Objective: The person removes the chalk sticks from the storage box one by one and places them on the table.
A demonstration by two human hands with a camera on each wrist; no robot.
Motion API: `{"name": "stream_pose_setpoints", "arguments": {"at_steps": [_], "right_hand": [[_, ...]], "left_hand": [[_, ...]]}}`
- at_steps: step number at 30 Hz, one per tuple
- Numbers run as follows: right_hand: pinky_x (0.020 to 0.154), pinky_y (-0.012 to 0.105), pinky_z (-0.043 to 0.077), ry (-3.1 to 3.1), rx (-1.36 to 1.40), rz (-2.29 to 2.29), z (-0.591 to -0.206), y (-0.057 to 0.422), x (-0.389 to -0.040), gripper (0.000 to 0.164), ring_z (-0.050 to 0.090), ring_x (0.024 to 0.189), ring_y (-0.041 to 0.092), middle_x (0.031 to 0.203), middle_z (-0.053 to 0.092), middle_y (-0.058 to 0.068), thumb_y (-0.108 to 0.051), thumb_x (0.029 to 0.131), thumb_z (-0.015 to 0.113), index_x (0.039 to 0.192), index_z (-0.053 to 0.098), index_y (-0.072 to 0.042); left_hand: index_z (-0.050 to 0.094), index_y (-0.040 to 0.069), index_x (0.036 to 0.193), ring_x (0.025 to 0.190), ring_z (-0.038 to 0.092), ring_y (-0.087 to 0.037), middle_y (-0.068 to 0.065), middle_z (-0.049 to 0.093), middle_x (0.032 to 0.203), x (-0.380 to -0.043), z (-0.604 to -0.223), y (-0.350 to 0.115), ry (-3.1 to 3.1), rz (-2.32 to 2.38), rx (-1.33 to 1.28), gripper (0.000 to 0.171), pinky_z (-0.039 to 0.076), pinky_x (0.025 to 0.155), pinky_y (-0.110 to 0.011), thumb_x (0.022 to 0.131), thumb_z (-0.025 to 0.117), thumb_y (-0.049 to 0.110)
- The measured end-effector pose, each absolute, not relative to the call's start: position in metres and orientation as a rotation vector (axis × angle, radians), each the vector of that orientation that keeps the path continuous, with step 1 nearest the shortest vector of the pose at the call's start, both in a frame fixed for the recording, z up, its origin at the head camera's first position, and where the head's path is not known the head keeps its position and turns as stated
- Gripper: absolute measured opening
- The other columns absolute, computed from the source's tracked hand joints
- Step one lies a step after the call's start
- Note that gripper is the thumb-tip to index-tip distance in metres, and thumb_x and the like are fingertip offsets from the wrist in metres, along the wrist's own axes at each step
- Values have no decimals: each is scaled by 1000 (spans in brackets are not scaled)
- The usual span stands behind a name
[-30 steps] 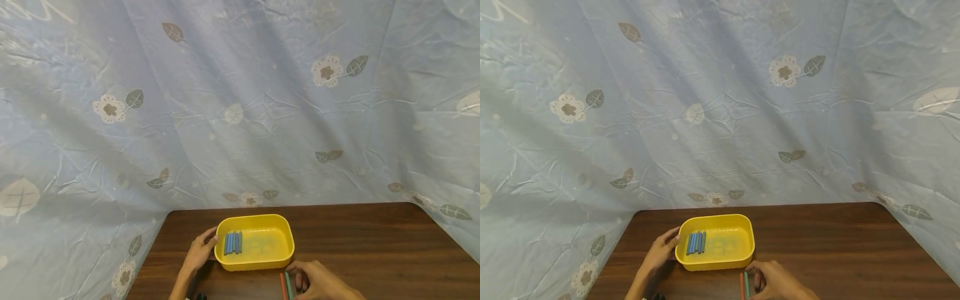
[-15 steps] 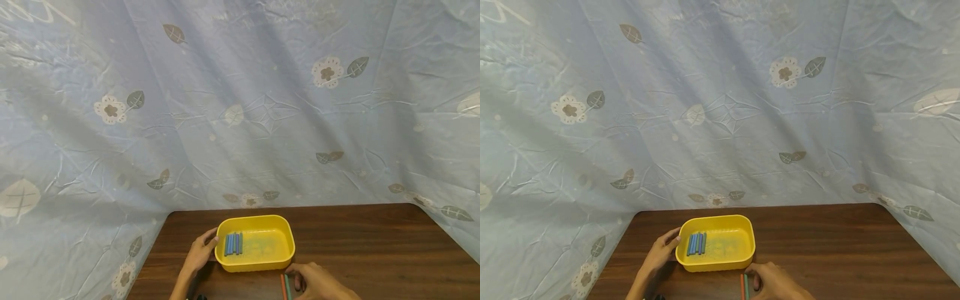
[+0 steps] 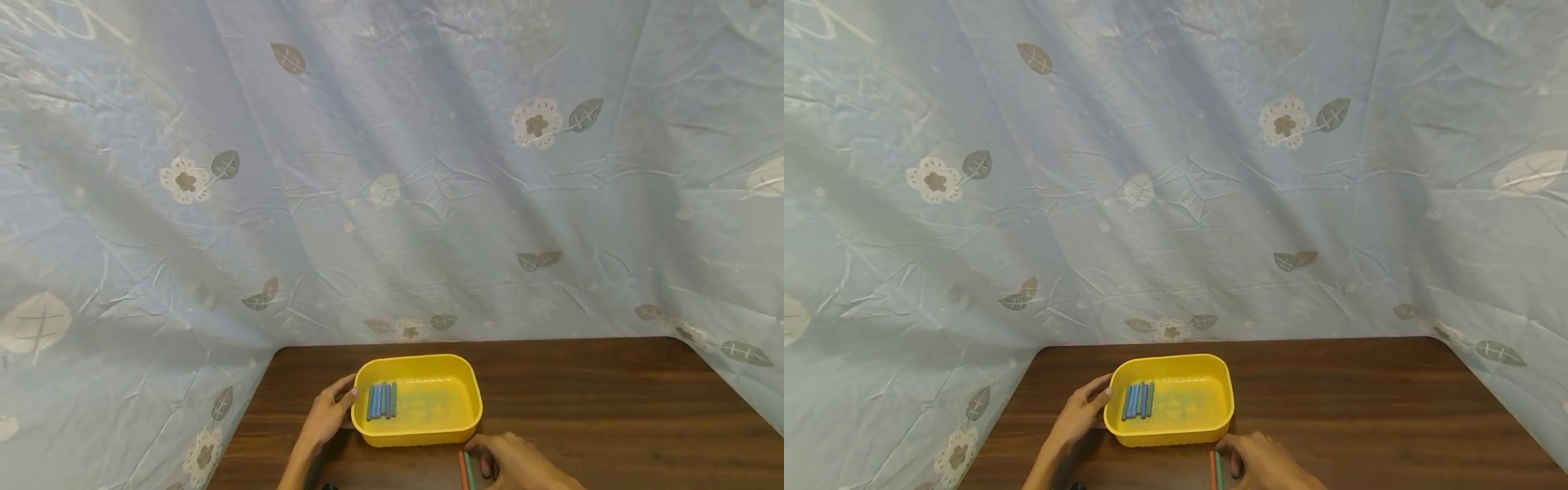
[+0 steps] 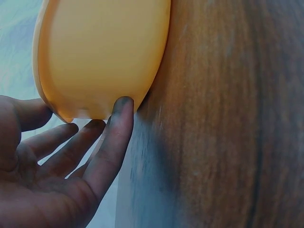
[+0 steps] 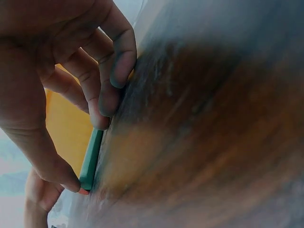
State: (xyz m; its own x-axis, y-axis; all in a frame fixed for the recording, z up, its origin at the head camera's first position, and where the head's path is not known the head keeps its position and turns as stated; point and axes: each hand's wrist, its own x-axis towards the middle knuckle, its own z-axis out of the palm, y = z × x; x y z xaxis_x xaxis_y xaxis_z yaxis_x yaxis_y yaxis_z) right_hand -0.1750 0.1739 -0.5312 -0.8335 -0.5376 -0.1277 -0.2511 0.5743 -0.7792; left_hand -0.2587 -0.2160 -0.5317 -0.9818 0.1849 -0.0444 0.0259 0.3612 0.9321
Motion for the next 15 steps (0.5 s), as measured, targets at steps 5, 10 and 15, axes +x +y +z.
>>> {"name": "stream_pose_setpoints", "arguments": {"at_steps": [5,10,15], "right_hand": [[65,20,51,2458,-693,-1150,-528,174,-175,62,58,73,0,84,66,-11,-43,82,95,129,74,-8],[68,19,54,2467,-802,-1148,-516,171,-178,61,59,76,-3,85,67,-15,-42,84,94,128,74,-6],[66,17,55,2460,-873,-1143,-501,162,-181,53,58,75,-5,86,66,-16,-33,88,91,129,73,-6]], "left_hand": [[48,4,160,99,78,-26,-34,59,147,-259,-532,-217,2460,1686,205,53,70,72,-37,113,56,26],[48,2,160,99,78,-28,-34,62,144,-259,-532,-216,2459,1702,211,54,70,71,-38,113,57,27],[47,1,160,100,78,-31,-35,62,144,-258,-532,-216,2453,1727,205,53,71,72,-42,113,57,25]]}}
